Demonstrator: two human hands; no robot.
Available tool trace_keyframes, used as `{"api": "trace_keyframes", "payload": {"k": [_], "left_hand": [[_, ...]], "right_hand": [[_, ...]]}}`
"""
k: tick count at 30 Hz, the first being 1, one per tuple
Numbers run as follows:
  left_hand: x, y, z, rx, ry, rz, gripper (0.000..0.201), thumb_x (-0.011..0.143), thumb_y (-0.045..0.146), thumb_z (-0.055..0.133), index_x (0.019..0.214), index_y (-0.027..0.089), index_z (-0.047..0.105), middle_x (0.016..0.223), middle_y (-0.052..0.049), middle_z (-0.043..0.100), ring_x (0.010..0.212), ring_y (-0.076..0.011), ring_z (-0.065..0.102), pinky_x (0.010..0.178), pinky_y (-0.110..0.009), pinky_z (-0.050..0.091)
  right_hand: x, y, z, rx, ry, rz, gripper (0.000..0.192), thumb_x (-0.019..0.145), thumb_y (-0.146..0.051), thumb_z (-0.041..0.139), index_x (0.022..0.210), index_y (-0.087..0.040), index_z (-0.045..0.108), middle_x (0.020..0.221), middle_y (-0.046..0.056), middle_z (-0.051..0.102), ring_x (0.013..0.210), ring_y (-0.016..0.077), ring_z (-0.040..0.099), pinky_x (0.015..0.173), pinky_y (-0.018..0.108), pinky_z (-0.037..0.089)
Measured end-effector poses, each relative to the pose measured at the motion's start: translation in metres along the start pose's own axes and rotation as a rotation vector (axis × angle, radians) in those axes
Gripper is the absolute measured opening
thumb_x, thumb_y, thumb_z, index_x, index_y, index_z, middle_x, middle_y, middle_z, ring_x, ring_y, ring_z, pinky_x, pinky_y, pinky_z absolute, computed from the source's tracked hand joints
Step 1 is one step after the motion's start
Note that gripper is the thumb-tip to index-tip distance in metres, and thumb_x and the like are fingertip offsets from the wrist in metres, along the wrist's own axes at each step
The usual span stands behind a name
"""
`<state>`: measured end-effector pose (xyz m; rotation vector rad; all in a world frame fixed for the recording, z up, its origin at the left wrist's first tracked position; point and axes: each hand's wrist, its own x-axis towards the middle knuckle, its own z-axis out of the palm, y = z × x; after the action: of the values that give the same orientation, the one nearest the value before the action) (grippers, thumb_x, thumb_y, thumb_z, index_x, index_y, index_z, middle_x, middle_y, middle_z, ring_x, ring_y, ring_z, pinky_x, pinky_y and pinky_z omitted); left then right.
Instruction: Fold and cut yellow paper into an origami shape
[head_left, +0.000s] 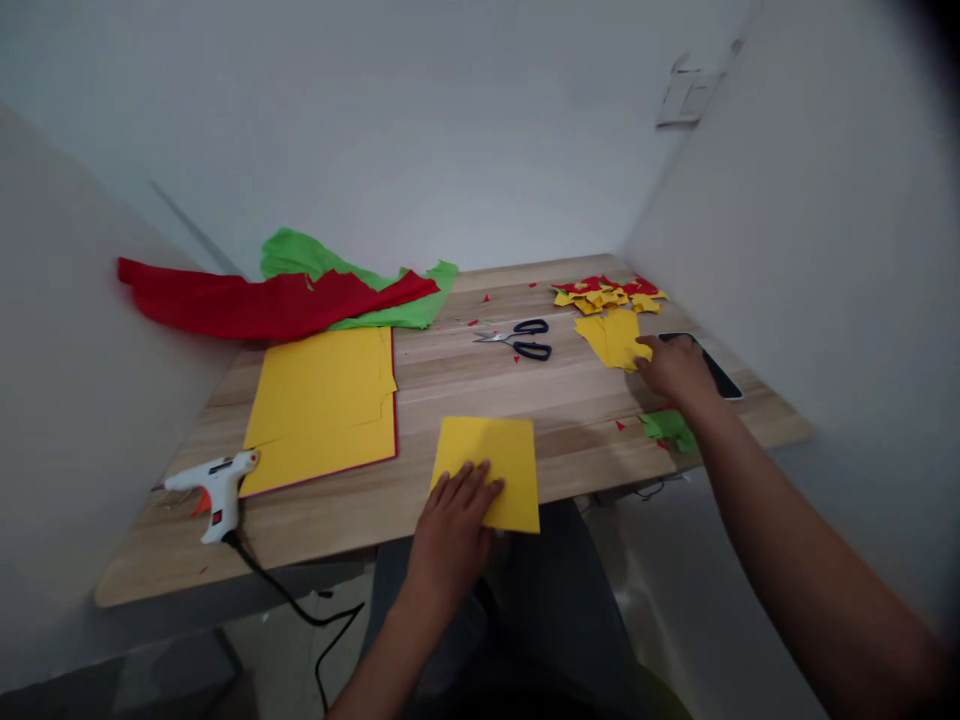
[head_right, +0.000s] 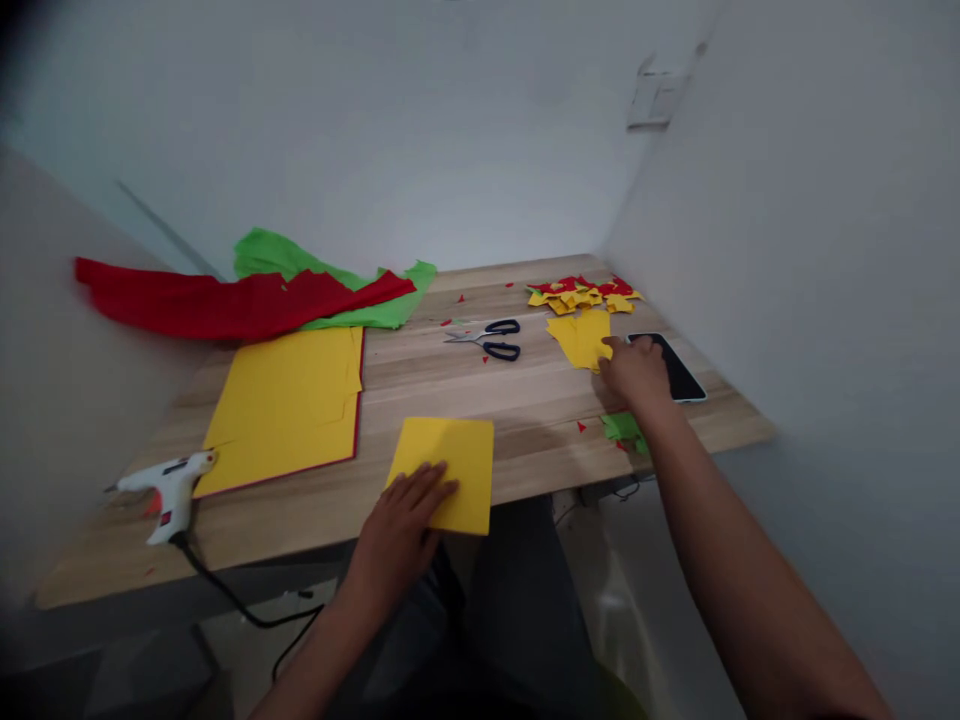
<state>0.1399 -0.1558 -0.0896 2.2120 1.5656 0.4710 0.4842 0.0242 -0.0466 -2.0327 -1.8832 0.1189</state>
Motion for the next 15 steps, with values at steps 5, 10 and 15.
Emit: {"api": "trace_keyframes", "payload": {"k": [5,10,15], "left_hand": [[0.003,0.007,-0.033,-0.747,0.229,-0.328,0.027,0.087,0.038,0.061,0.098,0.019,0.076,0.098,-0.008,0.079,0.089,-0.0267,0.074,0.078,-0.036,0.058],[0.015,0.017,-0.054,-1.184,0.250,-0.511,0.046,0.070,0.050,0.080,0.096,0.013,0.074,0.091,-0.011,0.079,0.077,-0.0264,0.074,0.069,-0.033,0.059],[0.014,0.012,-0.053,-1.242,0.214,-0.577,0.054,0.071,0.053,0.078,0.103,0.010,0.070,0.094,-0.015,0.078,0.070,-0.0260,0.074,0.050,-0.029,0.056]], "right_hand": [[-0.082,-0.058,-0.002,0.581,-0.423,-0.365,0.048,0.093,-0.034,0.049,0.140,-0.027,0.054,0.118,0.009,0.070,0.106,0.0223,0.066,0.090,0.037,0.052],[-0.138,-0.119,0.012,1.315,-0.500,-0.146,0.046,0.079,-0.050,0.069,0.115,-0.021,0.067,0.103,0.009,0.075,0.094,0.0263,0.071,0.078,0.039,0.057],[-0.148,-0.143,0.030,1.277,-0.372,0.047,0.034,0.073,-0.045,0.074,0.094,-0.019,0.067,0.093,0.009,0.076,0.082,0.0253,0.071,0.070,0.038,0.058]]}}
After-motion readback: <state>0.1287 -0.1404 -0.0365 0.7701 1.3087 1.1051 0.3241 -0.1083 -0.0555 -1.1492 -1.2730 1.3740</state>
